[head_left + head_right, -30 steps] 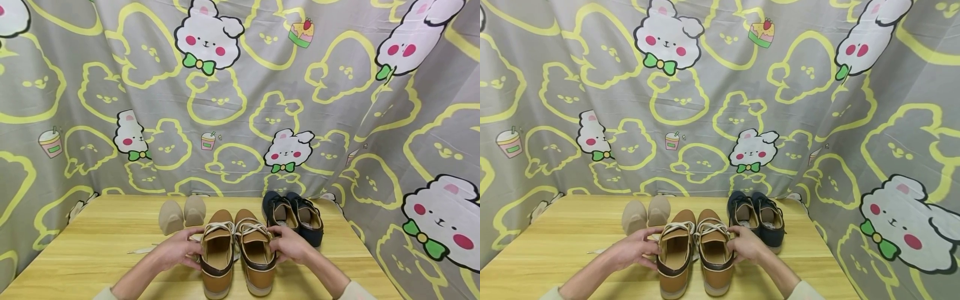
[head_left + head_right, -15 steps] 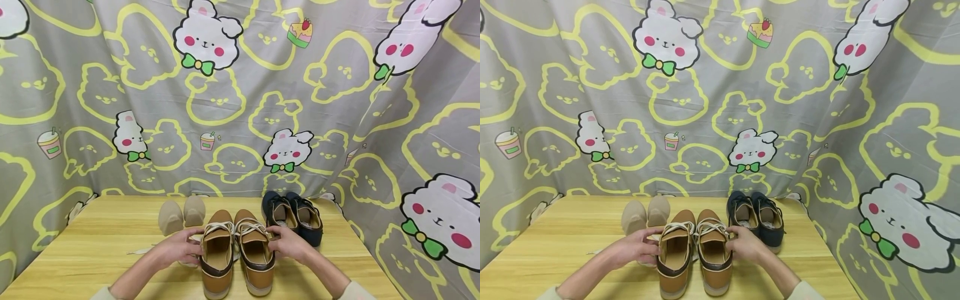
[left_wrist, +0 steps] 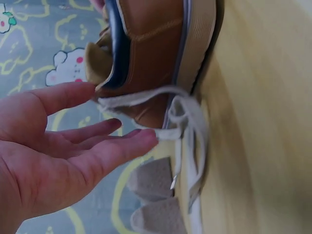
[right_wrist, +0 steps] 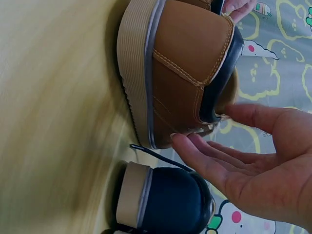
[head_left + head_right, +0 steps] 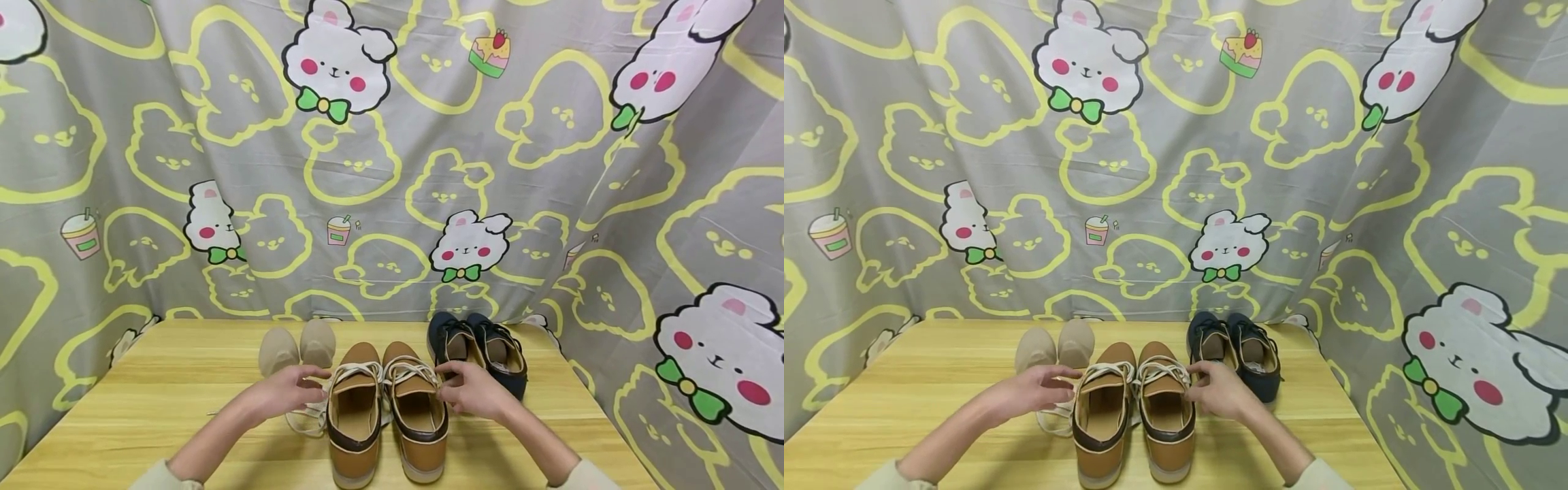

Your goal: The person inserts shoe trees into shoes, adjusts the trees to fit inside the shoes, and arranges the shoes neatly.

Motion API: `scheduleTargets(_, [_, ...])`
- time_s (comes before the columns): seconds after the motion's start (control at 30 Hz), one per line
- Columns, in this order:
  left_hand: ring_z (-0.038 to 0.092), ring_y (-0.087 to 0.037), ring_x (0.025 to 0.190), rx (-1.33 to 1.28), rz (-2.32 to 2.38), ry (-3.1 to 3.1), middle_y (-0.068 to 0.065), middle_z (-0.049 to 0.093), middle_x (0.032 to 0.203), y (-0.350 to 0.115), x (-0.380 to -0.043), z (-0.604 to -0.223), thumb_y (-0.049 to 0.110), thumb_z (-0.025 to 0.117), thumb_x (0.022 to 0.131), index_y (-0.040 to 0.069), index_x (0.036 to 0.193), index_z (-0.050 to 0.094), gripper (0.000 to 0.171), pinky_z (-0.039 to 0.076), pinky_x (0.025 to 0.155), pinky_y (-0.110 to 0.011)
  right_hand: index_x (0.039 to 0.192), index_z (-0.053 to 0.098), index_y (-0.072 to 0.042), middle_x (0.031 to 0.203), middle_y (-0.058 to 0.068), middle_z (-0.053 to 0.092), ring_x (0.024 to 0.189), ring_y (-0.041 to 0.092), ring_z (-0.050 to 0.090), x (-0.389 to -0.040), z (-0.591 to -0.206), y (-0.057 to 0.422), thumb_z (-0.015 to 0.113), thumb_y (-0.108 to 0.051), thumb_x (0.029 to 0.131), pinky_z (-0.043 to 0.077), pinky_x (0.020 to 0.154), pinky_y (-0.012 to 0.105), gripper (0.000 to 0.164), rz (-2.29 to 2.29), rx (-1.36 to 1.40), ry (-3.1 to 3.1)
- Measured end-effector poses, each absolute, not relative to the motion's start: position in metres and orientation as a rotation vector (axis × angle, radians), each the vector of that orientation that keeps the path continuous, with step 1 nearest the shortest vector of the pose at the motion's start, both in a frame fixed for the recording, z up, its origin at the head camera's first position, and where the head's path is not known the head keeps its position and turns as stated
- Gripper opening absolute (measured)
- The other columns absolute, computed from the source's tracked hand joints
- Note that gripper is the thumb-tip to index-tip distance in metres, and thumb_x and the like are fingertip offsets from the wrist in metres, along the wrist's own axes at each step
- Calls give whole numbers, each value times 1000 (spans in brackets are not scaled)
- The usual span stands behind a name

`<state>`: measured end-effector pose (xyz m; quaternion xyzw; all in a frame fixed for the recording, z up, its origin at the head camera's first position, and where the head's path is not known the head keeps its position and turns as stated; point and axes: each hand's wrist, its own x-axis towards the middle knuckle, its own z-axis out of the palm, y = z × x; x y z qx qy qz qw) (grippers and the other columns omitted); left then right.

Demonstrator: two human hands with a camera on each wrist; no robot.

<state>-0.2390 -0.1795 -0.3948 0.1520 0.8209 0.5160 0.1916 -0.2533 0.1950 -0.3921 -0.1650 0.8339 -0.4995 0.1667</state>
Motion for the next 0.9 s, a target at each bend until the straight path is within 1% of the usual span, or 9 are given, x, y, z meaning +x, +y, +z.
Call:
scheduleTargets(0.1, [59,-44,123,423,1372,2447,-32,57,137,-183,-242,-388,18,64,99,-8,140,53,50,51,97,-58,136,52,13,101,15,72,81,21,61,-253,-390,195,59,-4,93,48,61,28,47,-1434,-465,2399])
scheduleTargets(0.23, [55,-47,128,387,1320,2598,-29,57,139,-191,-248,-383,18,63,100,-7,139,55,47,51,99,-56,132,54,11,95,14,69,73,20,54,-254,-387,194,59,-7,99,42,58,26,38,-1521,-411,2376])
scheduleTargets(0.3, [54,-47,128,369,1307,2663,-29,56,140,-195,-252,-382,17,61,101,-8,140,54,47,51,99,-55,131,55,10,93,15,68,73,20,54,-254,-388,193,58,-8,101,44,58,27,35,-1550,-400,2403])
scheduleTargets(0.37, [52,-49,130,337,1275,2741,-29,54,142,-199,-256,-381,18,60,101,-7,140,54,47,50,100,-56,130,56,9,93,16,69,75,22,58,-254,-388,193,57,-8,102,51,60,31,33,-1572,-399,2455])
scheduleTargets(0.47, [50,-53,130,280,1231,2853,-31,51,144,-204,-262,-380,22,60,102,-5,140,55,48,47,101,-60,128,59,7,93,17,71,79,26,66,-254,-390,193,56,-8,102,59,69,40,30,-1568,-392,2567])
scheduleTargets(0.57, [47,-57,132,215,1185,2947,-35,47,146,-208,-268,-382,26,60,101,-5,142,53,52,44,103,-64,126,63,4,92,16,72,80,28,68,-254,-391,193,57,-8,101,60,71,41,28,-1571,-355,2639])
scheduleTargets(0.63, [46,-56,133,168,1171,2981,-36,46,147,-210,-272,-385,28,61,101,-5,145,50,56,43,104,-64,124,66,0,93,13,73,81,27,69,-254,-393,193,60,-10,100,59,71,37,26,-1551,-323,2701])
scheduleTargets(0.73, [45,-56,134,112,1169,3010,-37,44,148,-214,-279,-393,29,60,100,-6,147,45,61,43,104,-64,120,70,-8,97,6,74,87,19,70,-255,-394,191,64,-14,99,57,75,33,23,-1493,-273,2804])
scheduleTargets(0.9, [46,-57,131,44,1185,3048,-37,44,148,-219,-288,-409,27,61,99,-10,147,42,64,43,104,-64,121,70,-14,101,-2,74,95,11,69,-254,-395,189,67,-19,98,54,82,36,24,-1449,-252,2888])
